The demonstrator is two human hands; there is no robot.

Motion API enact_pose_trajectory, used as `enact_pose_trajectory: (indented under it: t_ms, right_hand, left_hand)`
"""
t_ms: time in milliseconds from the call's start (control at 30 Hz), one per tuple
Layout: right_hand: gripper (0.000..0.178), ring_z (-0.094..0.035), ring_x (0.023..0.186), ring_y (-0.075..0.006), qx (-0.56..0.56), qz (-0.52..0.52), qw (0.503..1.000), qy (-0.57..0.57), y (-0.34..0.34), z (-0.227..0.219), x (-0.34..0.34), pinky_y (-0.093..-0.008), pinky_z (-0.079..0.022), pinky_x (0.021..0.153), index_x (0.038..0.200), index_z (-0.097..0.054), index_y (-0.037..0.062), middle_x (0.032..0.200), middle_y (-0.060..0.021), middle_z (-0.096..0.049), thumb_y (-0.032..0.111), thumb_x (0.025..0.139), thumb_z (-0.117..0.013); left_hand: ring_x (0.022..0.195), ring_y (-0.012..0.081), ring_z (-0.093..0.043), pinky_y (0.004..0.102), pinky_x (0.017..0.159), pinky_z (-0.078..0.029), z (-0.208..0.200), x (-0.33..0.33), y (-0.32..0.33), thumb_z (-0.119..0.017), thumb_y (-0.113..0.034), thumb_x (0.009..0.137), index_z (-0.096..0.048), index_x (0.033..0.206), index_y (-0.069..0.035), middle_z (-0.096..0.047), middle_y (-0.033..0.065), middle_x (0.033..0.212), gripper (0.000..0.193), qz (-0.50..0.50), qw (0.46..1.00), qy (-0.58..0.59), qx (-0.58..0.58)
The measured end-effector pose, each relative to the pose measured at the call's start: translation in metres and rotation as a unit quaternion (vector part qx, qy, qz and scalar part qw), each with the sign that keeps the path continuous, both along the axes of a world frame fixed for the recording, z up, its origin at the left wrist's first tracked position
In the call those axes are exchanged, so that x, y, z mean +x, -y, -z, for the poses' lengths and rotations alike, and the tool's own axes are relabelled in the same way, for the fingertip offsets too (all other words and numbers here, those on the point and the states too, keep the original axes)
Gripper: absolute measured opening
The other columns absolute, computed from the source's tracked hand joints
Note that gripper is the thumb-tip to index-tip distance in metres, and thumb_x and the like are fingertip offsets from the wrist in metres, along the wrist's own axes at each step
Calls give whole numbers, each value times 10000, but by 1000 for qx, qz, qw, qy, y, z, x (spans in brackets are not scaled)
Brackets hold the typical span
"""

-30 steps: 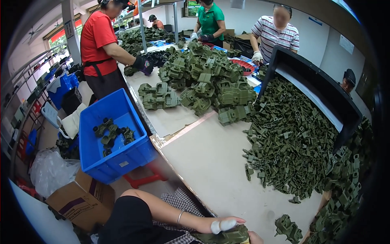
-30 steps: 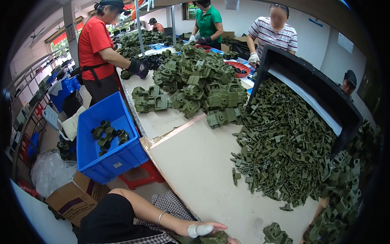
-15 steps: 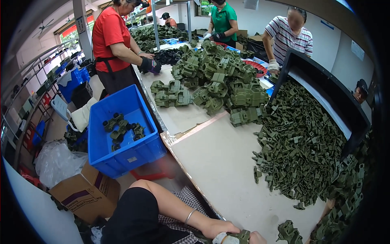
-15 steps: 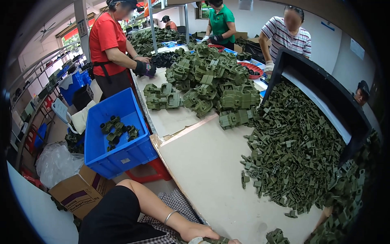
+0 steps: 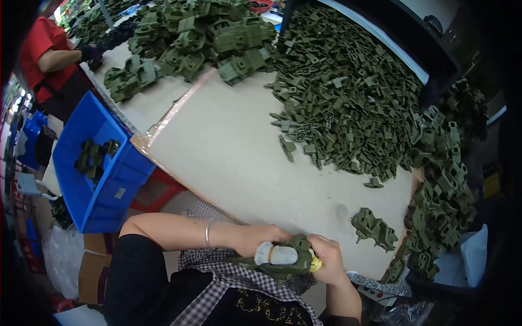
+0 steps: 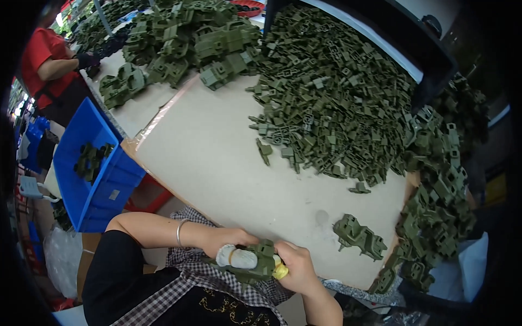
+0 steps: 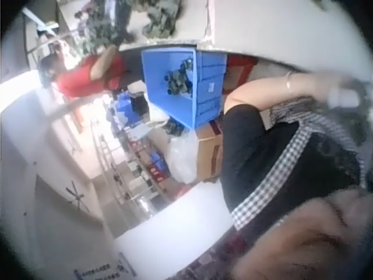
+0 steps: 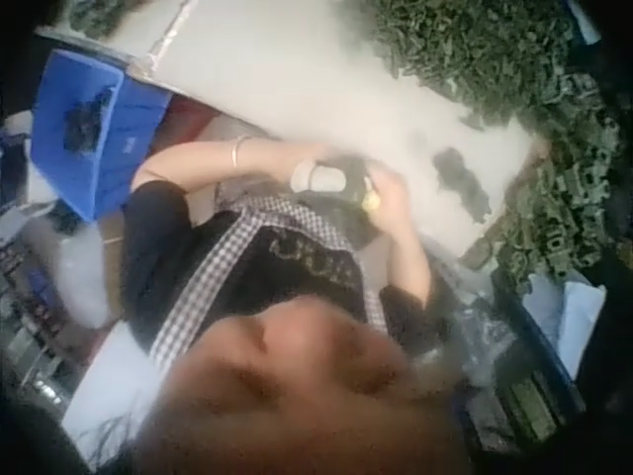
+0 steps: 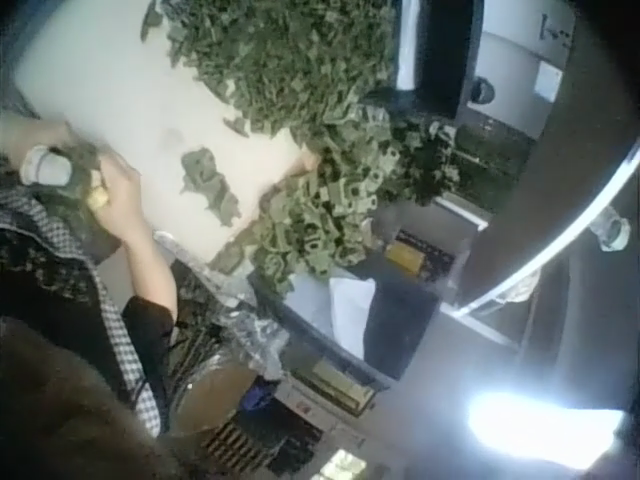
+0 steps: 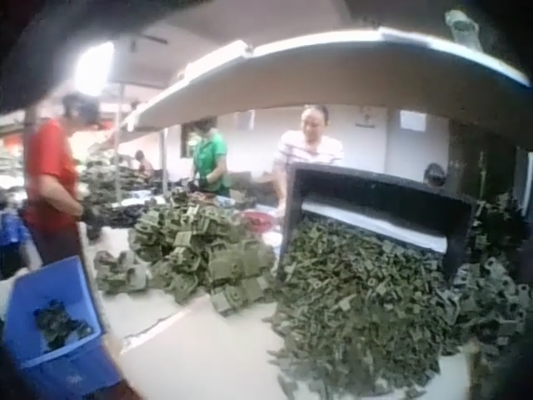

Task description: The person repeatedly picks up plastic toy pieces, snaps them together by hand to assemble toy components, and sets the assembled pieces aside on the work table.

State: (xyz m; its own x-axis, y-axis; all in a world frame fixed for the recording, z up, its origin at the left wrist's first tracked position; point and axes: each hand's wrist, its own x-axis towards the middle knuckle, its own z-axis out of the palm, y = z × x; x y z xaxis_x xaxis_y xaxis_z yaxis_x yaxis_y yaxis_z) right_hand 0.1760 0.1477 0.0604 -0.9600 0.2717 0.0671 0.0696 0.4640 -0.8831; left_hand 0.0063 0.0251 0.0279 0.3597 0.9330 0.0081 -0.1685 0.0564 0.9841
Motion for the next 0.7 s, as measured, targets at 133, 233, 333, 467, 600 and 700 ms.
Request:
enact_pose_trajectory:
  t_ms: [133, 233, 333, 467, 600, 700]
  right_hand:
    - [140, -573, 593, -213, 11, 13, 1000, -8, 3, 11, 2, -279, -440, 544, 810, -575, -7, 690, -104, -576, 14, 676, -611]
    - [125, -554, 589, -203, -32, 77, 996, 16, 7, 15, -2, -287, -433, 538, 802, -537, 7, 686, -104, -562, 24, 697, -603]
    - [85, -556, 626, -99, -111, 167, 980, -14, -6, 28, 2, -239, -444, 548, 826, -593, 25, 710, -5, -588, -15, 753, -575]
    - [128, -557, 682, -102, -220, 212, 952, -18, -24, 8, -8, -233, -450, 611, 879, -593, 17, 779, -23, -585, -35, 766, -564]
    - [249, -569, 784, -174, 7, 220, 975, 23, -47, -3, -50, -266, -462, 687, 997, -547, 16, 905, -91, -572, 10, 753, -596]
    - [272, -558, 850, -266, 236, 278, 928, 83, -67, 31, -86, -339, -471, 697, 1003, -530, 27, 919, -132, -540, 53, 745, -611]
  left_hand:
    - [729, 88, -479, 266, 647, -424, 9, -1, -3, -583, -158, 815, -519, 948, 39, -575, 64, 810, 246, 0, 1000, 7, 3]
    - [819, 97, -485, 271, 741, -426, 28, -13, -5, -567, -236, 844, -477, 1075, 51, -567, 73, 923, 379, 98, 994, -1, -49]
    - [1138, 168, -417, 296, 970, -332, 10, -22, -1, -590, -194, 833, -278, 1311, -15, -424, 140, 1233, 598, -77, 996, 54, -3]
    - [1142, 214, -456, 323, 976, -350, 16, -31, 29, -595, -160, 834, -228, 1345, -2, -421, 167, 1273, 648, -128, 991, -33, 1]
    - [945, 264, -590, 350, 803, -505, 11, -39, 41, -410, -362, 915, -310, 1308, -17, -508, 217, 1175, 532, -286, 898, 270, -197]
    - [944, 287, -585, 370, 793, -507, 17, -48, 49, -338, -513, 902, -339, 1271, -7, -517, 234, 1152, 626, -293, 843, 379, -245]
